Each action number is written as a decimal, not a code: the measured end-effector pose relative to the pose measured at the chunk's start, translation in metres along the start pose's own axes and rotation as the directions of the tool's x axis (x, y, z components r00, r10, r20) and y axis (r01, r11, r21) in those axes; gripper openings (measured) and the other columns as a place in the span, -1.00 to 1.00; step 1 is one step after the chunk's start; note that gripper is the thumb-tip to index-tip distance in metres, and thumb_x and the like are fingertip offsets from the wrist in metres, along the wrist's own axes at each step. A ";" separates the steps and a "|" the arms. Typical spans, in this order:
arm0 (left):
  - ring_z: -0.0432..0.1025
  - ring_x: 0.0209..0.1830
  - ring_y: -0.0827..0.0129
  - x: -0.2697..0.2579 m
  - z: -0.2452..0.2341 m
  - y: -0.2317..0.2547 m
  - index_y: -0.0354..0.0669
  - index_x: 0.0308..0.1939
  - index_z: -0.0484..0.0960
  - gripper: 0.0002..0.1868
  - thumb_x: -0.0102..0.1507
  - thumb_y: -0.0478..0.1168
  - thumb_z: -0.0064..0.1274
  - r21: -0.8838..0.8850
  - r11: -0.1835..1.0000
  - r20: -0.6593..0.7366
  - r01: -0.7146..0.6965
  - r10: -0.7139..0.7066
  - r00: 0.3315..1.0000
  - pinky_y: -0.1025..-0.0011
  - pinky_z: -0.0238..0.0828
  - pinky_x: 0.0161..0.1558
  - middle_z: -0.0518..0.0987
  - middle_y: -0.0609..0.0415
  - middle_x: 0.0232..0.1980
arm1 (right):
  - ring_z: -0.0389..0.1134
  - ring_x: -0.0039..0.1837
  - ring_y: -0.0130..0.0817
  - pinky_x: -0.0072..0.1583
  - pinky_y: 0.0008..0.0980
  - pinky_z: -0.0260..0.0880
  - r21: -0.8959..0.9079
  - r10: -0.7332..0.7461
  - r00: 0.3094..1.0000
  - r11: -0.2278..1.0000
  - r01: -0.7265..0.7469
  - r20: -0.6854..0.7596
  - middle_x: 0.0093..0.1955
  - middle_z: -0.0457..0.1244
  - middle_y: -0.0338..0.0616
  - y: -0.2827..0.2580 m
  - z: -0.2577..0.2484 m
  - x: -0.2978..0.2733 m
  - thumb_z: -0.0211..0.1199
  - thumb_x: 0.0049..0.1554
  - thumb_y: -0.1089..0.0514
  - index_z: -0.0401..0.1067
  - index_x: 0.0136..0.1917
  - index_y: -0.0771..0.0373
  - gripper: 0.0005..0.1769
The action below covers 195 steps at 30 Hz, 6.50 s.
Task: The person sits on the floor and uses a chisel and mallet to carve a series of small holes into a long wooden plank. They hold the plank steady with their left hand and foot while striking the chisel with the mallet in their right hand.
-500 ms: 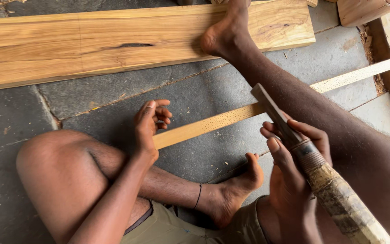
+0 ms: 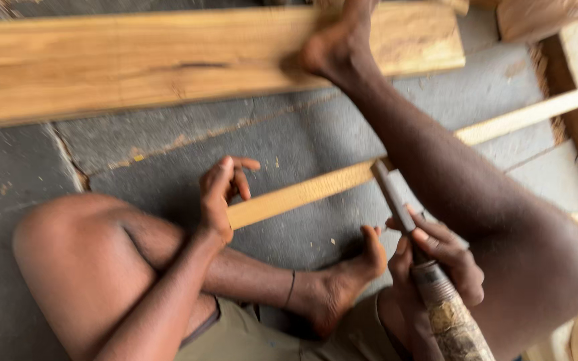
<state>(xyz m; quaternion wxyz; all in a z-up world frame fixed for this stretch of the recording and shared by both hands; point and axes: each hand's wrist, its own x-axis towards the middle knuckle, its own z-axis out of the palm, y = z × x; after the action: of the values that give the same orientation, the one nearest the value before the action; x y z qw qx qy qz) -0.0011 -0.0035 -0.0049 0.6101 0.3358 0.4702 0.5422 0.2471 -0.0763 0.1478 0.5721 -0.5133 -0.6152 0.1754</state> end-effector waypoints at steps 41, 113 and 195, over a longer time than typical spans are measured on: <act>0.36 -0.25 0.43 0.003 0.001 0.010 -0.31 0.04 0.61 -0.39 0.42 0.18 -0.29 -0.039 0.999 0.039 0.033 -0.031 0.999 0.43 0.31 -0.21 0.53 0.05 -0.24 | 0.53 0.08 -0.15 0.15 -0.29 0.59 -0.161 0.277 0.943 0.955 -0.248 0.187 0.12 0.41 0.26 0.012 0.001 -0.008 0.25 0.19 0.43 0.35 0.13 0.45 -0.77; 0.35 -0.40 0.57 -0.027 0.013 0.005 -0.21 0.03 0.62 -0.47 0.45 0.12 -0.31 0.090 0.993 0.042 -0.071 0.068 0.997 0.49 0.34 -0.28 0.47 0.19 -0.42 | 0.57 0.00 -0.28 0.08 -0.40 0.62 -0.262 0.117 0.939 0.965 -0.030 0.324 -0.06 0.44 0.08 -0.015 0.032 -0.033 0.36 0.02 0.39 0.43 -0.10 0.35 -0.82; 0.23 -0.59 0.53 0.005 -0.002 -0.006 -0.20 -0.37 0.59 -0.39 0.47 0.20 -0.26 0.060 0.972 -0.018 -0.225 0.227 0.974 0.39 0.29 -0.22 0.37 0.17 -0.68 | 0.47 -0.22 -0.18 -0.15 -0.35 0.50 -0.200 0.102 0.995 0.975 -0.100 0.003 -0.17 0.40 0.28 -0.018 0.059 -0.049 0.12 0.32 0.17 0.42 -0.10 0.56 -0.66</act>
<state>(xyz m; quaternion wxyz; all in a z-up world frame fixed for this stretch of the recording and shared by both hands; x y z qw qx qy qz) -0.0015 -0.0004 -0.0121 0.5286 0.3976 0.4519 0.5985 0.1780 -0.1026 0.1193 0.5041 -0.5975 -0.6065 0.1451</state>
